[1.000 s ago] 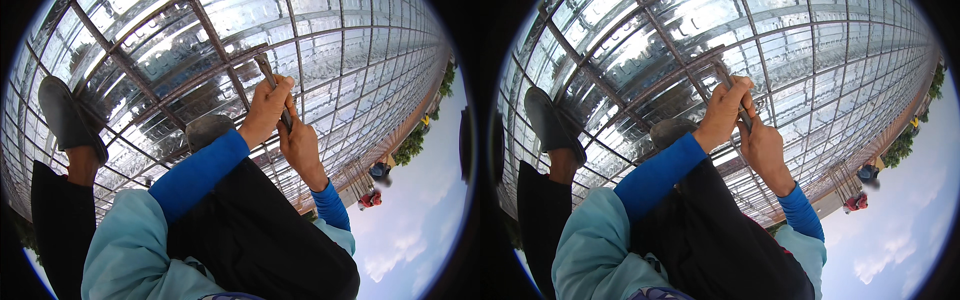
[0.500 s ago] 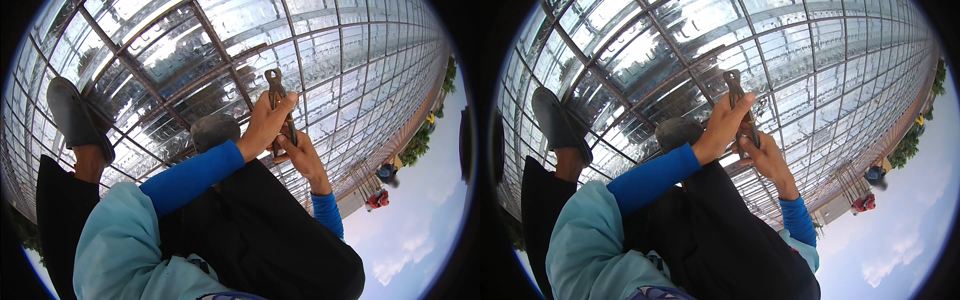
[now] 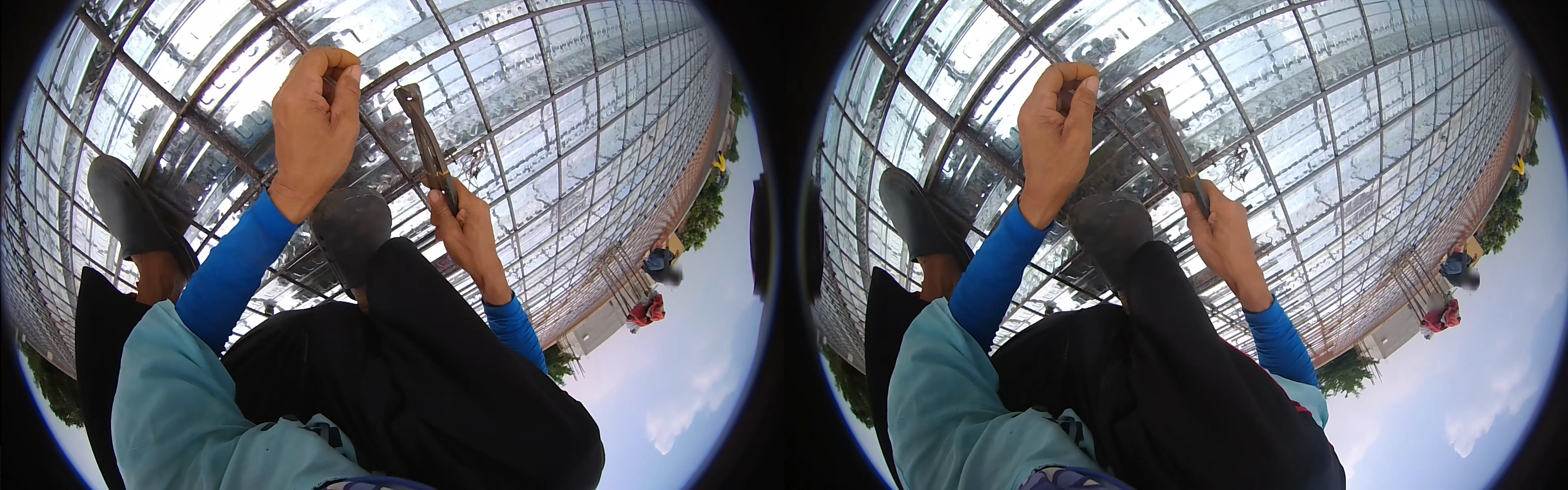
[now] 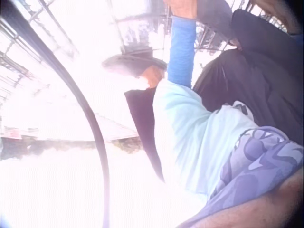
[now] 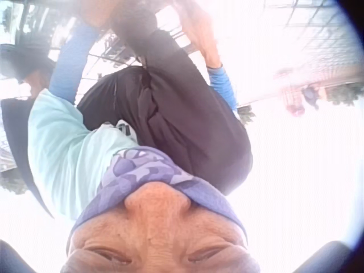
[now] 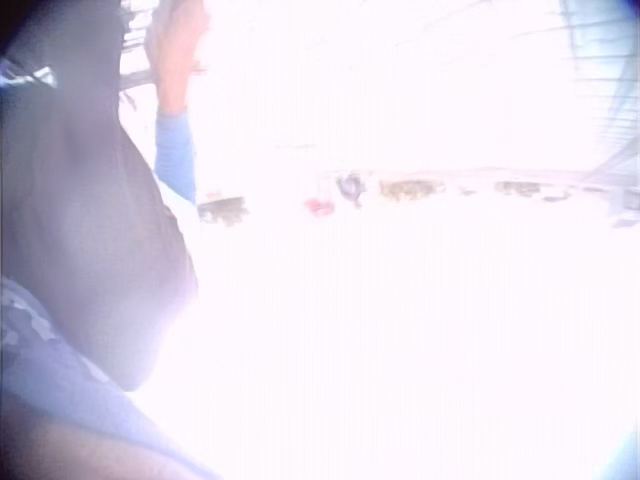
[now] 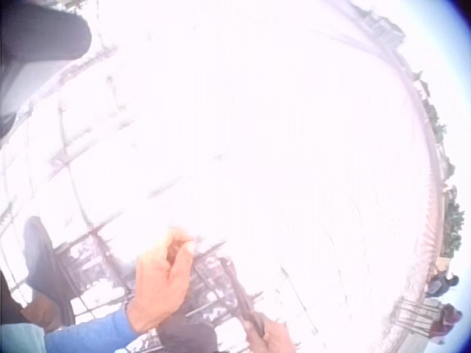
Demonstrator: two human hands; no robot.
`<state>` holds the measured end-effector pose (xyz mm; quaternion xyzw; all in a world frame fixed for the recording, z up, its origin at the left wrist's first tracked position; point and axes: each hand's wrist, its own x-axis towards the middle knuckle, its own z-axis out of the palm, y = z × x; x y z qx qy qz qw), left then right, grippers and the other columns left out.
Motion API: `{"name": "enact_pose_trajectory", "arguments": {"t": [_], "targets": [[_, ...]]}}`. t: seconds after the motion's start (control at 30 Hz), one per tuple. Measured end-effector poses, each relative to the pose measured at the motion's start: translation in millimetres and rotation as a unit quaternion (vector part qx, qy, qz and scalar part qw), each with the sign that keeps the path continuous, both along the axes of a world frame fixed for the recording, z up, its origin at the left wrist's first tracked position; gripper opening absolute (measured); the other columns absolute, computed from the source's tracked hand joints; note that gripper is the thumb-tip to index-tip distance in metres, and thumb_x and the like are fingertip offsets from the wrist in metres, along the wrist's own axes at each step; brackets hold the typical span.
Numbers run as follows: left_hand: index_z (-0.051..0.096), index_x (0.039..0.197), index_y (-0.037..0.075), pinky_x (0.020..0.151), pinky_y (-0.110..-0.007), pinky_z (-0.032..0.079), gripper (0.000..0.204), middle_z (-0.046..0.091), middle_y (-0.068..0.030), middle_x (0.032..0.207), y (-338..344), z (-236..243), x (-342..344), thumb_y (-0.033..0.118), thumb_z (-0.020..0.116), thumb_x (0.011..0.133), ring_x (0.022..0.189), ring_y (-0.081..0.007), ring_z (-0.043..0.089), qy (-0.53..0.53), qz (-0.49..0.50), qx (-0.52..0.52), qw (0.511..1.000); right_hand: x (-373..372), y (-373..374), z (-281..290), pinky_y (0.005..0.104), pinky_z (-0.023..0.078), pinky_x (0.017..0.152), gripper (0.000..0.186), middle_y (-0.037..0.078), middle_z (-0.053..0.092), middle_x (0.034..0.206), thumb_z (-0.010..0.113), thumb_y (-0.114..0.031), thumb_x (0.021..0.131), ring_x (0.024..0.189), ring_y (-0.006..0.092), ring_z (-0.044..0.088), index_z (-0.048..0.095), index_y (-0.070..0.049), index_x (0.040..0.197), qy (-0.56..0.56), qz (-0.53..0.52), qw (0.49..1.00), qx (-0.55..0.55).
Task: The person uses pliers to bend and secure metal wires on a large metal grid structure. They repeatedly position the wires, twist them with the pliers, and adjust the grid framework while seated on the structure.
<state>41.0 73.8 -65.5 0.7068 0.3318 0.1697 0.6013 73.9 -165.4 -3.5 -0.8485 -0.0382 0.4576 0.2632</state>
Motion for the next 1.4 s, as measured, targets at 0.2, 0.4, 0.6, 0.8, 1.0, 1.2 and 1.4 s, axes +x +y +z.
{"name": "enact_pose_trajectory", "arguments": {"t": [0.2,0.4,0.6,0.8,1.0,1.2,1.4], "targets": [[0.07,0.103,0.001,0.06,-0.033,0.049,0.012,0.07,-0.0093,0.087,1.4,-2.3,0.4,0.005,0.07,0.092,0.063,-0.017,0.061,0.053,-0.065,0.037,0.996,-5.7,0.5,6.9,0.0383,0.042,0.053,0.032,0.013,0.055,0.061,0.06,-0.029,0.106,0.052,0.022,0.054,0.066,0.001,0.117,-0.05,-0.003,0.999,0.02],[0.071,0.111,0.003,0.06,-0.031,0.048,0.02,0.072,-0.0076,0.092,5.1,-12.4,0.8,0.008,0.072,0.092,0.063,-0.0143,0.058,0.07,-0.124,0.112,0.984,-10.1,3.5,3.7,0.0396,0.04,0.052,0.028,0.017,0.054,0.059,0.061,-0.024,0.105,0.051,0.0273,0.051,0.065,0.003,0.111,-0.006,0.004,1.0,-0.009],[0.072,0.108,0.002,0.061,-0.033,0.049,0.02,0.073,-0.0089,0.093,11.8,-18.7,0.7,0.012,0.073,0.091,0.063,-0.0168,0.059,0.086,-0.149,0.123,0.977,2.8,7.1,25.8,0.0437,0.042,0.053,0.023,0.019,0.055,0.061,0.06,-0.021,0.105,0.052,0.0341,0.057,0.064,0.002,0.105,-0.075,0.058,0.995,-0.019],[0.073,0.104,0.001,0.066,-0.037,0.051,0.017,0.074,-0.0117,0.093,14.1,-14.0,2.2,0.013,0.072,0.091,0.069,-0.0234,0.064,0.095,-0.161,0.087,0.979,8.3,3.4,24.3,0.0461,0.042,0.053,0.019,0.021,0.057,0.062,0.061,-0.018,0.103,0.055,0.0406,0.059,0.064,0.001,0.106,-0.092,0.119,0.987,-0.054],[0.072,0.097,0.001,0.073,-0.044,0.055,0.011,0.072,-0.0153,0.095,14.0,-10.6,2.4,0.009,0.068,0.091,0.079,-0.0343,0.07,0.088,-0.139,0.099,0.981,14.3,14.8,34.4,0.0474,0.043,0.054,0.018,0.021,0.059,0.062,0.062,-0.017,0.102,0.058,0.0412,0.061,0.063,0.001,0.105,-0.114,0.137,0.982,-0.058],[0.07,0.1,0.001,0.07,-0.043,0.053,0.01,0.071,-0.0159,0.093,14.3,-6.3,2.7,0.006,0.067,0.092,0.078,-0.0332,0.068,0.055,-0.105,0.124,0.985,14.1,25.0,37.5,0.0478,0.043,0.054,0.018,0.021,0.06,0.065,0.062,-0.017,0.103,0.059,0.0421,0.061,0.063,0.001,0.101,-0.098,0.139,0.983,-0.063],[0.07,0.103,0.0,0.067,-0.039,0.052,0.012,0.069,-0.0168,0.091,24.1,-0.8,8.0,0.005,0.068,0.092,0.074,-0.0309,0.067,0.074,-0.094,0.114,0.986,24.0,37.5,47.3,0.0488,0.042,0.054,0.019,0.023,0.057,0.061,0.06,-0.017,0.103,0.059,0.0436,0.061,0.062,0.001,0.098,-0.093,0.127,0.986,-0.062]]}}
